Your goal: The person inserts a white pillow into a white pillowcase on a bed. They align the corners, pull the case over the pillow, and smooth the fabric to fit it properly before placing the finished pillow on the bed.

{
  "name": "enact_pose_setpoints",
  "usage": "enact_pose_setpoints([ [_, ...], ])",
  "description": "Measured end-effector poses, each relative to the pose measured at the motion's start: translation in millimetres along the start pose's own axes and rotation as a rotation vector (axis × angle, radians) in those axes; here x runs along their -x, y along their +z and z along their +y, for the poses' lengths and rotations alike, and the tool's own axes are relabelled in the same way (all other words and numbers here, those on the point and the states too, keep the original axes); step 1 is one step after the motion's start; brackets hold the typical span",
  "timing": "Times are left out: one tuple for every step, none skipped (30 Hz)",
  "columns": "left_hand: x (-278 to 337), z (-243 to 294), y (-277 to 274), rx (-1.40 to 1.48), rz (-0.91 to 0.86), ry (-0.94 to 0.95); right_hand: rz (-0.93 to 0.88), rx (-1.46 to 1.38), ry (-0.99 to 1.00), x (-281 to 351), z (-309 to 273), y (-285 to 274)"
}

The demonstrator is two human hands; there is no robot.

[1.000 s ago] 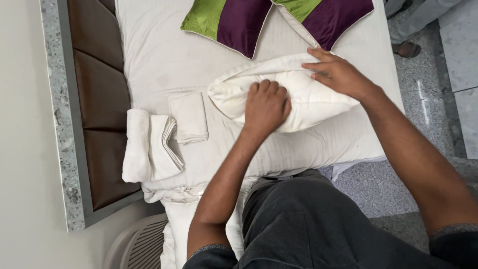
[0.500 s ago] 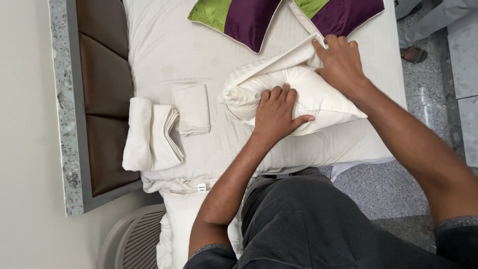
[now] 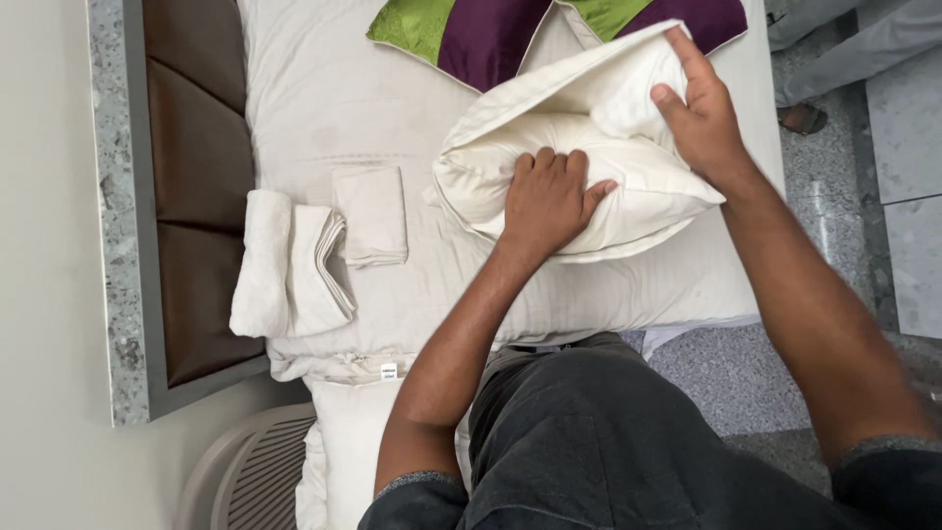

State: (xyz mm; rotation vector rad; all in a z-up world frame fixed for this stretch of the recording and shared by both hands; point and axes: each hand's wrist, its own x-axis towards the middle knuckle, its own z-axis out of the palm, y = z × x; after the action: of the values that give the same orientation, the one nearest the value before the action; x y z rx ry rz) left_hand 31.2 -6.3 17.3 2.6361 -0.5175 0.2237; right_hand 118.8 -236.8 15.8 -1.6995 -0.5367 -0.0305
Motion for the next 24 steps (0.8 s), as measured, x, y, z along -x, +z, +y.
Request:
enact_pose_setpoints([
  [-8.5,-0.5,1.2,0.002,0.001,0.002,0.001,0.003,-0.001,1.3,-7.3,1.0],
  [-14.6,-1.6,1.8,0.028,0.062,0.009,0.004,-0.115,0.052,3.2,-14.0,4.3],
  [-20.8,-2.9,2.5,0.054,0.122,0.015,0.005,-0.232,0.106,5.0,-20.7,7.7],
  [-32.0,-6.0,9.4,0.051,0.121,0.011,0.003,-0.237,0.107,6.3,-22.8,10.6],
  [-43.5,-9.1,16.3,0.115,0.118,-0.027,0.009,-0.340,0.109,7.6,-24.8,13.3],
  [-56.3,-10.9,23.8,0.181,0.116,-0.059,0.020,-0.440,0.111,9.5,-27.6,14.1],
  [-64.1,-12.0,28.3,0.180,0.114,-0.057,0.022,-0.441,0.110,9.8,-31.9,17.2],
  [-73.3,-12.4,33.1,0.422,-0.042,-0.131,0.020,-0.462,0.088,9.8,-36.5,19.1],
  [-82.5,-12.6,37.8,0.663,-0.203,-0.202,0.018,-0.483,0.066,9.6,-41.1,20.9],
  [-84.0,-12.9,41.8,0.663,-0.203,-0.200,0.019,-0.481,0.065,14.1,-53.3,22.5],
  [-85.7,-13.4,45.6,1.195,-0.203,-0.300,0.085,-0.197,0.028,18.2,-65.5,24.3],
  [-88.2,-15.7,48.7,1.724,-0.191,-0.399,0.149,0.085,-0.010,20.9,-76.9,27.0],
  [-89.0,-19.7,56.4,1.721,-0.191,-0.396,0.151,0.084,-0.013,35.6,-82.3,30.1],
  [-85.5,-22.2,65.3,1.891,-0.116,-0.372,0.258,0.272,-0.032,54.2,-88.4,34.2],
  [-82.0,-24.7,74.4,2.058,-0.034,-0.347,0.363,0.459,-0.054,72.8,-94.5,38.3],
  [-83.0,-28.5,87.3,2.060,-0.043,-0.348,0.368,0.463,-0.049,84.4,-99.9,45.1],
  [-84.0,-31.9,100.0,2.158,-0.041,-0.383,0.272,0.664,-0.065,95.9,-105.8,51.9],
  [-88.4,-36.8,110.6,2.251,-0.035,-0.410,0.174,0.861,-0.091,104.3,-111.2,58.5],
  [-86.9,-36.1,111.0,2.251,-0.041,-0.403,0.180,0.864,-0.093,107.9,-108.9,61.2],
  [-84.8,-36.0,111.8,2.326,-0.060,-0.096,0.165,0.916,-0.060,111.6,-106.2,64.3],
  [-82.8,-35.7,113.0,2.375,-0.076,0.219,0.150,0.967,-0.026,115.4,-103.2,67.1],
  [-80.0,-25.0,94.5,2.374,-0.083,0.220,0.156,0.968,-0.023,120.5,-93.1,69.7],
  [-77.6,-14.0,76.4,2.309,-0.155,-0.024,0.104,0.966,-0.031,125.8,-82.7,71.7],
  [-73.5,-2.4,59.0,2.225,-0.224,-0.266,0.056,0.963,-0.032,133.1,-72.8,75.0],
])
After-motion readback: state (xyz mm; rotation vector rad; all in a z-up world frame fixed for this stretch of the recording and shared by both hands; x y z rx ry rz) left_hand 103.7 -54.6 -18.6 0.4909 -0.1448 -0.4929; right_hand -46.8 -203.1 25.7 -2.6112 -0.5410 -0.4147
